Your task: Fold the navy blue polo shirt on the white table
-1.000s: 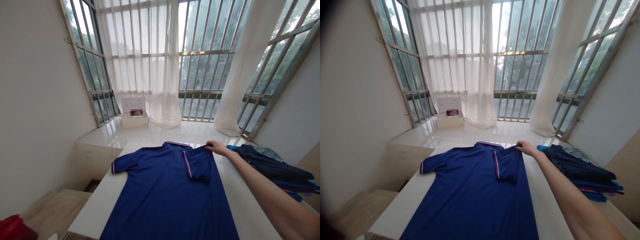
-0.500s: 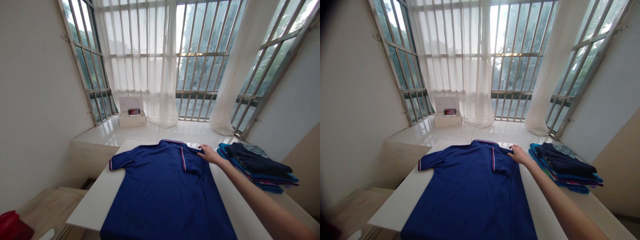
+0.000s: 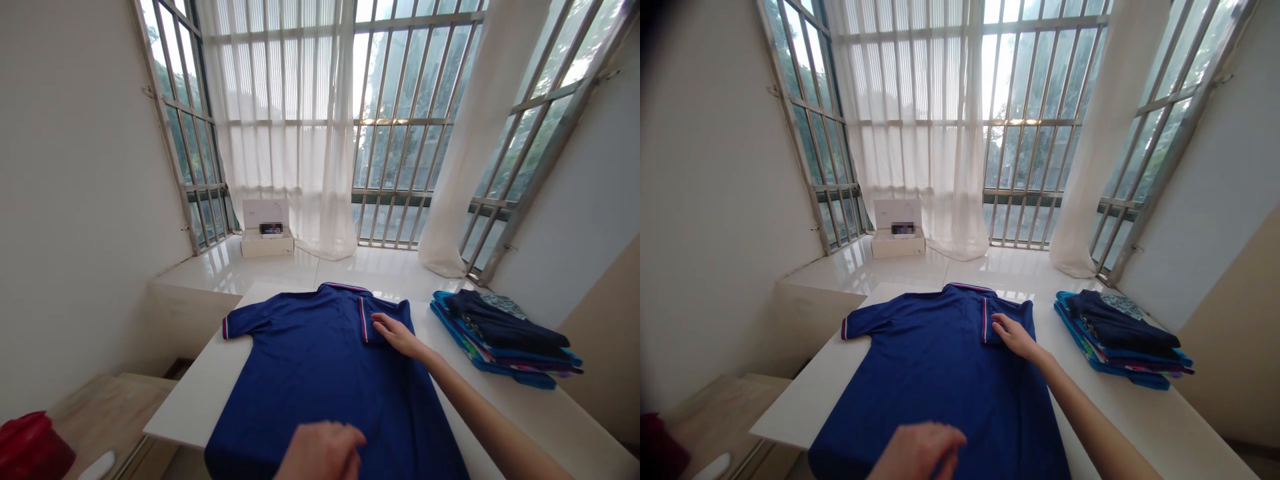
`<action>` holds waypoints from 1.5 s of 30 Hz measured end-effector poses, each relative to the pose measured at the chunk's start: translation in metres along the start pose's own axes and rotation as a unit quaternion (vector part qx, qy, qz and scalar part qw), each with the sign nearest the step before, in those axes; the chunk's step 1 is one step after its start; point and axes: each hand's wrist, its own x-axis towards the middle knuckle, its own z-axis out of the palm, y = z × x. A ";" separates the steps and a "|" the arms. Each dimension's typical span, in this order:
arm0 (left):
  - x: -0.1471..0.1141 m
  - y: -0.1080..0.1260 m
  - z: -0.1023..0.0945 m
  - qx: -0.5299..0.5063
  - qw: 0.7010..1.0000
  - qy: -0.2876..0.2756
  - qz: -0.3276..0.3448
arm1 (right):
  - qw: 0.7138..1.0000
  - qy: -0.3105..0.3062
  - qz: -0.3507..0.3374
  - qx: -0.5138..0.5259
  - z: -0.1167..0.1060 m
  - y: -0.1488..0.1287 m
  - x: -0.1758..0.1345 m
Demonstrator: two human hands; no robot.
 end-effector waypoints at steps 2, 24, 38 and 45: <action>0.014 -0.008 -0.047 0.169 0.974 0.129 -0.075 | 0.999 0.025 0.026 -0.021 0.006 0.001 0.004; 0.081 -0.034 -0.080 0.256 0.957 0.061 -0.126 | 0.970 0.009 0.164 -0.180 0.018 0.062 -0.005; 0.125 -0.151 -0.177 0.358 0.903 0.173 -0.160 | 0.973 0.006 0.168 -0.161 0.014 0.059 -0.005; 0.122 -0.165 -0.202 0.339 0.914 0.184 -0.126 | 0.975 0.030 0.160 -0.152 0.017 0.060 -0.004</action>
